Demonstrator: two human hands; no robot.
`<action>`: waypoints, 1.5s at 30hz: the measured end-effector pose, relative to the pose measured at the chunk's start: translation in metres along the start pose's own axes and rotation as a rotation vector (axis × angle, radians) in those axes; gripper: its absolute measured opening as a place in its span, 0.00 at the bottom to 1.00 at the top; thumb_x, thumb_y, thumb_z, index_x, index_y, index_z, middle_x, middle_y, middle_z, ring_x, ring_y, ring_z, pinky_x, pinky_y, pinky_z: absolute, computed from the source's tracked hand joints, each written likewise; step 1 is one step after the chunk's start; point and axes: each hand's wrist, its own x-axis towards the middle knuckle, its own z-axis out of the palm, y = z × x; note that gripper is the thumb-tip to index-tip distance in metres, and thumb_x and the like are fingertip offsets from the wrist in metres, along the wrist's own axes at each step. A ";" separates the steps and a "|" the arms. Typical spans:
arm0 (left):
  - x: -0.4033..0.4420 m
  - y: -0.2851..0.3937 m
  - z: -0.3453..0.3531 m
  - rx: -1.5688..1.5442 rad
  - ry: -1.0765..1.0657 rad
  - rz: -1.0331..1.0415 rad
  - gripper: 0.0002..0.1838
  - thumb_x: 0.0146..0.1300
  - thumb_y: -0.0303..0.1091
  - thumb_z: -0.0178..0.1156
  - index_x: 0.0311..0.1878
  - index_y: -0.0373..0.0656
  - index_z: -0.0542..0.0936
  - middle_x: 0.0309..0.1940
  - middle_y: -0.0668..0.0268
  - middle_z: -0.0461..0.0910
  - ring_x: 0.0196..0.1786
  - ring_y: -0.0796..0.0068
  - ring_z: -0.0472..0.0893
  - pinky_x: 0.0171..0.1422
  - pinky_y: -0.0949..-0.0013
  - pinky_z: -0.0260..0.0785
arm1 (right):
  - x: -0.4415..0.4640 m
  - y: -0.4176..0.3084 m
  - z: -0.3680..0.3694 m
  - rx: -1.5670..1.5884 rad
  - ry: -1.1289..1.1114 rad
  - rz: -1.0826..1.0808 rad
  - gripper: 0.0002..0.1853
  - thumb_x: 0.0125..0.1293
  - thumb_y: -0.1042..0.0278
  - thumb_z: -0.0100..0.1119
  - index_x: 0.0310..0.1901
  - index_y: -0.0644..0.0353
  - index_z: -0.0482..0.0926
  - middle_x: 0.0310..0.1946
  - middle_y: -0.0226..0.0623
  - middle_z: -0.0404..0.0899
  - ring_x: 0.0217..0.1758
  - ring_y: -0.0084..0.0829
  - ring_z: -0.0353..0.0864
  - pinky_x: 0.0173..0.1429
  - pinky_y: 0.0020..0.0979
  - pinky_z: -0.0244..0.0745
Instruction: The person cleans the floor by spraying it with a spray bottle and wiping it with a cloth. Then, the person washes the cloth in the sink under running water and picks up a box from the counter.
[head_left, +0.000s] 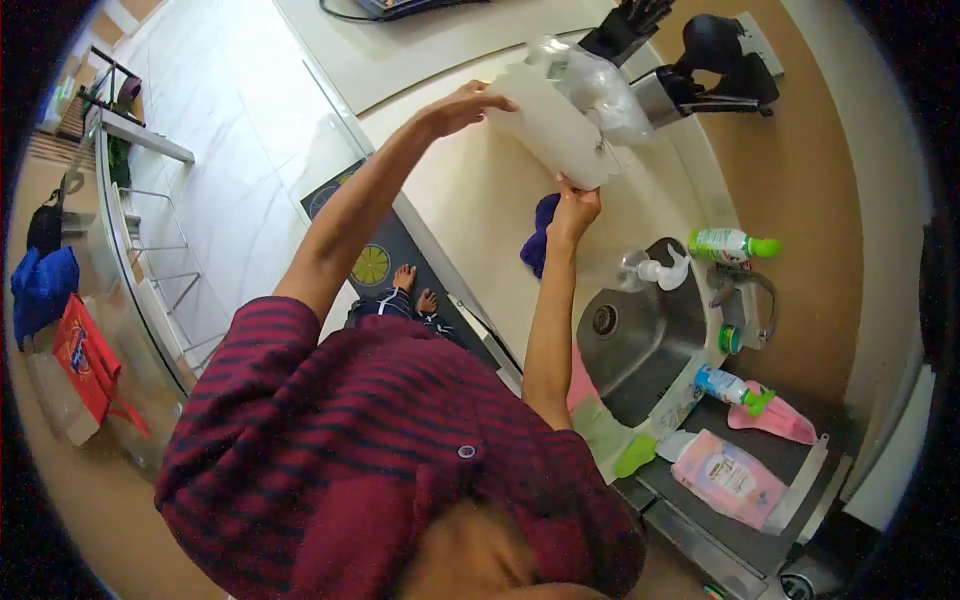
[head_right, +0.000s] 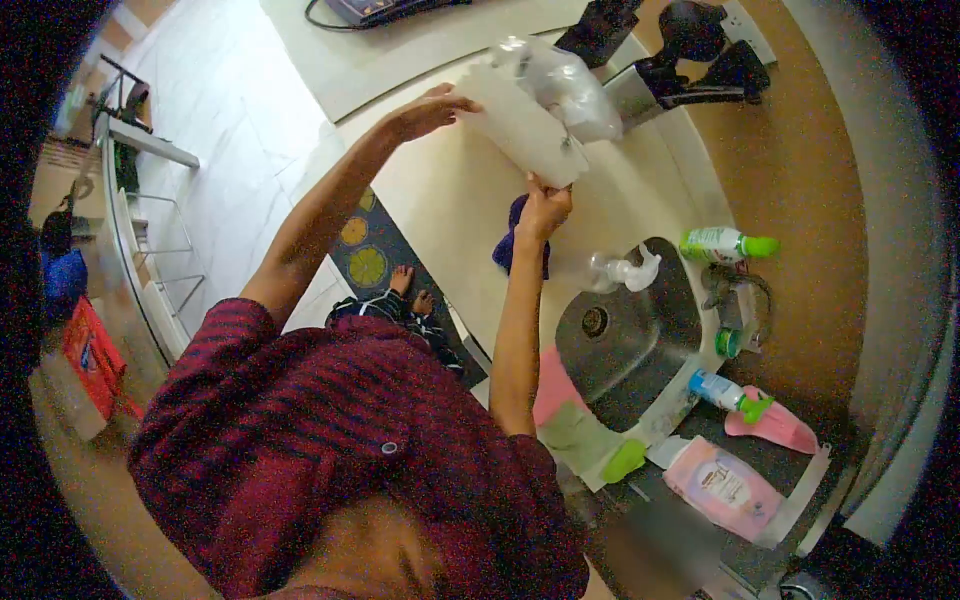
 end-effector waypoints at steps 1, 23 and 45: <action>-0.007 0.008 -0.004 -0.170 -0.035 -0.061 0.24 0.50 0.49 0.62 0.48 0.46 0.73 0.47 0.68 0.69 0.49 0.75 0.69 0.54 0.71 0.60 | 0.002 0.005 -0.004 -0.024 -0.033 -0.021 0.19 0.48 0.86 0.59 0.45 0.67 0.72 0.39 0.33 0.77 0.40 0.27 0.75 0.50 0.27 0.68; -0.294 0.020 -0.172 -0.677 0.670 -0.059 0.23 0.63 0.39 0.46 0.60 0.44 0.61 0.60 0.63 0.63 0.62 0.68 0.63 0.67 0.57 0.53 | -0.109 -0.015 0.230 -0.046 -0.710 -0.113 0.36 0.37 0.79 0.68 0.55 0.60 0.70 0.48 0.45 0.75 0.46 0.37 0.78 0.50 0.33 0.73; -0.376 0.035 -0.409 -0.817 1.188 0.220 0.29 0.53 0.37 0.59 0.57 0.40 0.65 0.59 0.59 0.64 0.64 0.62 0.60 0.66 0.50 0.52 | 0.112 -0.067 0.066 -0.458 -0.339 0.450 0.30 0.62 0.45 0.46 0.61 0.54 0.64 0.58 0.43 0.66 0.54 0.40 0.72 0.59 0.41 0.63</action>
